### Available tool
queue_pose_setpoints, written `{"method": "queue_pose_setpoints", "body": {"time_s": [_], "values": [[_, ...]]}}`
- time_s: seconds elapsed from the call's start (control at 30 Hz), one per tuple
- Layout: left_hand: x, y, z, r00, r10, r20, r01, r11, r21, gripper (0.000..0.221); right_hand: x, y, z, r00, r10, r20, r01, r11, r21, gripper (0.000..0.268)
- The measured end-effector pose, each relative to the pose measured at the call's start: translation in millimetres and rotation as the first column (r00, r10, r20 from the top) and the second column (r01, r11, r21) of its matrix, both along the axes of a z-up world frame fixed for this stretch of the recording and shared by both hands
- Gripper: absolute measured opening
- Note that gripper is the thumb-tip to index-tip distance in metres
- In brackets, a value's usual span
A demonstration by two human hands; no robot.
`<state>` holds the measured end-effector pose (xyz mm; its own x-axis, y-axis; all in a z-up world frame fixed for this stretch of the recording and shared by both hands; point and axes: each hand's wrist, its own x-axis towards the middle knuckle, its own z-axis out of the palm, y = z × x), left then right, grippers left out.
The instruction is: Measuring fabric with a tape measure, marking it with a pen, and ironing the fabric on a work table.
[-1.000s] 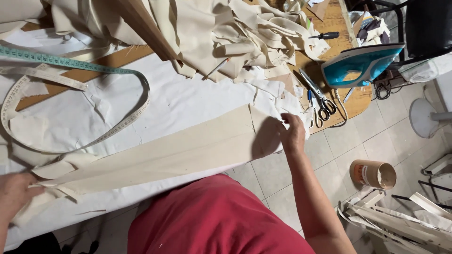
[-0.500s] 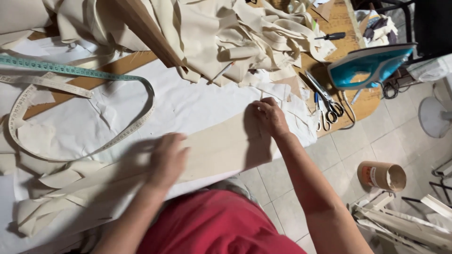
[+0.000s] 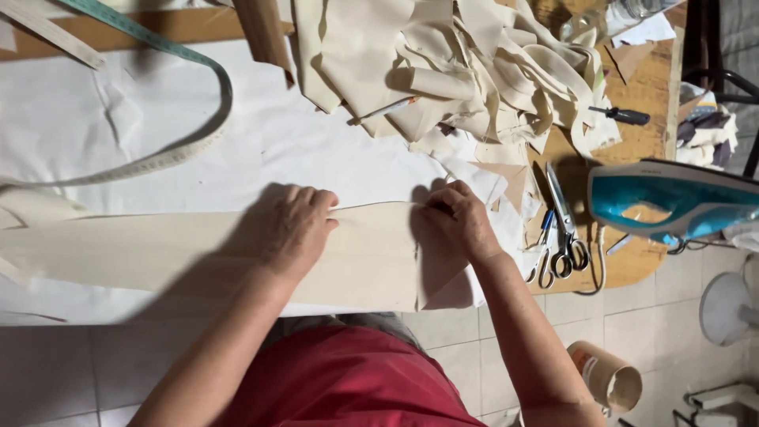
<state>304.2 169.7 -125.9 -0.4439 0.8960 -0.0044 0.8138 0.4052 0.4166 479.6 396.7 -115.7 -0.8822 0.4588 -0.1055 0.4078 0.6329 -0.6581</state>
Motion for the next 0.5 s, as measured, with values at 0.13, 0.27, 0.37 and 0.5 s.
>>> {"method": "queue_pose_setpoints", "body": {"time_s": [0.13, 0.27, 0.37, 0.5], "values": [[3.4, 8.5, 9.7, 0.988, 0.098, 0.119, -0.082, 0.988, -0.129, 0.031, 2.1, 4.7, -2.3, 0.992, 0.039, -0.122, -0.047, 0.997, -0.067, 0.019], [20.0, 35.0, 22.2, 0.997, 0.027, 0.075, -0.023, 0.998, -0.054, 0.038, -8.6, 7.0, 16.9, 0.985, 0.120, -0.128, -0.137, 0.981, -0.134, 0.014], [44.8, 63.0, -4.5, 0.997, -0.017, 0.072, 0.020, 0.999, -0.033, 0.028, -9.9, 11.7, 17.1, 0.983, 0.162, -0.088, -0.173, 0.975, -0.142, 0.015], [51.2, 77.0, -3.3, 0.991, 0.007, 0.137, -0.005, 1.000, -0.015, 0.020, -12.0, 14.1, 13.1, 0.973, 0.191, -0.127, -0.206, 0.971, -0.122, 0.014]]}}
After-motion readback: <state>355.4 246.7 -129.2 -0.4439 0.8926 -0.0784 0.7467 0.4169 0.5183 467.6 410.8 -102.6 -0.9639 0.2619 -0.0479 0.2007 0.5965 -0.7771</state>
